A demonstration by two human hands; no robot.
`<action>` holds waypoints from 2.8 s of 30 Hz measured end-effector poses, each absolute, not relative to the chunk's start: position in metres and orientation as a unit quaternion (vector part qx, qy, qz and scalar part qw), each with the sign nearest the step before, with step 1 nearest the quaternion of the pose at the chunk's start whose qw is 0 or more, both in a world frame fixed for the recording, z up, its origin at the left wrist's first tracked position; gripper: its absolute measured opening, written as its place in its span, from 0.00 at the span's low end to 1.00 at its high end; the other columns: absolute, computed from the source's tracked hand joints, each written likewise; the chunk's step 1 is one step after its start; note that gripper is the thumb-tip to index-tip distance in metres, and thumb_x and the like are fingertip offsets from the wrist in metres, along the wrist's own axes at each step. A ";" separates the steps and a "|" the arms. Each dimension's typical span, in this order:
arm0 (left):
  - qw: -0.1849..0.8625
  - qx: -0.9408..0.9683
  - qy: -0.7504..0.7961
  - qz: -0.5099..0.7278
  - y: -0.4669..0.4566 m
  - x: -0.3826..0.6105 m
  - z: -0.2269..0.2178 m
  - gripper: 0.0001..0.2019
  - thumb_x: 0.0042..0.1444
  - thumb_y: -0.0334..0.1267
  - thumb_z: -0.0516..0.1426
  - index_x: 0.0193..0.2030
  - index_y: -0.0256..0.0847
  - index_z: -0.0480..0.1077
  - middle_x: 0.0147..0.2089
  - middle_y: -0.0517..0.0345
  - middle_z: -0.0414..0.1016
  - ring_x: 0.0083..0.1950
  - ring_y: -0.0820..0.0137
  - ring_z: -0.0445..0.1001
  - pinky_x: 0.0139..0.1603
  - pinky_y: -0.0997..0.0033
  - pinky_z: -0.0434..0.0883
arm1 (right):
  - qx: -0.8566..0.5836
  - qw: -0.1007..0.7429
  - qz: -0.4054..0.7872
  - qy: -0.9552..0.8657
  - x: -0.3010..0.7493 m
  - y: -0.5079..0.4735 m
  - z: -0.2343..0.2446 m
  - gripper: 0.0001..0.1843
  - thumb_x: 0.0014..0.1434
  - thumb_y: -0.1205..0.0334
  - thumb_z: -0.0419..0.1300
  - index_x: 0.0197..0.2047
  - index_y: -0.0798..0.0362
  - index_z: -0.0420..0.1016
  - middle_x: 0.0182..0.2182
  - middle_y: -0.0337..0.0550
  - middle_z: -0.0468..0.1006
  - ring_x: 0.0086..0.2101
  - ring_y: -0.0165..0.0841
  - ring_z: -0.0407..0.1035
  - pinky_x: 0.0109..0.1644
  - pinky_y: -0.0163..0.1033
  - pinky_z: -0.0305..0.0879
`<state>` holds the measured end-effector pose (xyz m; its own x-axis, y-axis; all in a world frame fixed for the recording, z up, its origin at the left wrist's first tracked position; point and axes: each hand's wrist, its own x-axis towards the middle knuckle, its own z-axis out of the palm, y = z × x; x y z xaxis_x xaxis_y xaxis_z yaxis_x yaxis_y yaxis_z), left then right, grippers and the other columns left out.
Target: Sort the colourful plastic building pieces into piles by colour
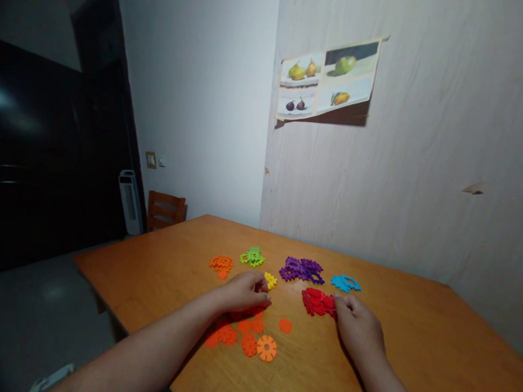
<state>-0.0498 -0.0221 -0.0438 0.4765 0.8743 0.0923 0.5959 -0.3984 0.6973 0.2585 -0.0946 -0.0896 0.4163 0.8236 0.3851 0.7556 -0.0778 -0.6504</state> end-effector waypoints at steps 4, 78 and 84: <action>0.263 0.822 0.461 0.203 -0.030 -0.056 -0.039 0.11 0.45 0.46 0.66 0.31 0.43 0.73 0.25 0.63 0.71 0.25 0.72 0.62 0.26 0.73 0.52 | -0.742 0.401 0.056 -0.535 0.262 -0.094 -0.093 0.28 0.62 0.35 0.48 0.23 0.49 0.63 0.18 0.35 0.67 0.24 0.36 0.67 0.28 0.37 0.55; 0.152 0.700 0.639 0.280 0.009 -0.099 -0.022 0.02 0.51 0.33 0.58 0.33 0.42 0.71 0.32 0.59 0.75 0.35 0.67 0.72 0.35 0.72 0.62 | -0.749 0.395 0.078 -0.527 0.259 -0.101 -0.084 0.29 0.60 0.34 0.50 0.22 0.49 0.65 0.18 0.35 0.68 0.25 0.34 0.66 0.28 0.36 0.56; 0.136 0.734 0.607 0.272 0.005 -0.101 -0.015 0.02 0.51 0.34 0.58 0.33 0.42 0.71 0.34 0.58 0.75 0.37 0.68 0.71 0.35 0.73 0.62 | -0.747 0.399 0.078 -0.526 0.258 -0.101 -0.083 0.29 0.60 0.34 0.50 0.23 0.50 0.68 0.18 0.36 0.69 0.25 0.34 0.66 0.28 0.36 0.56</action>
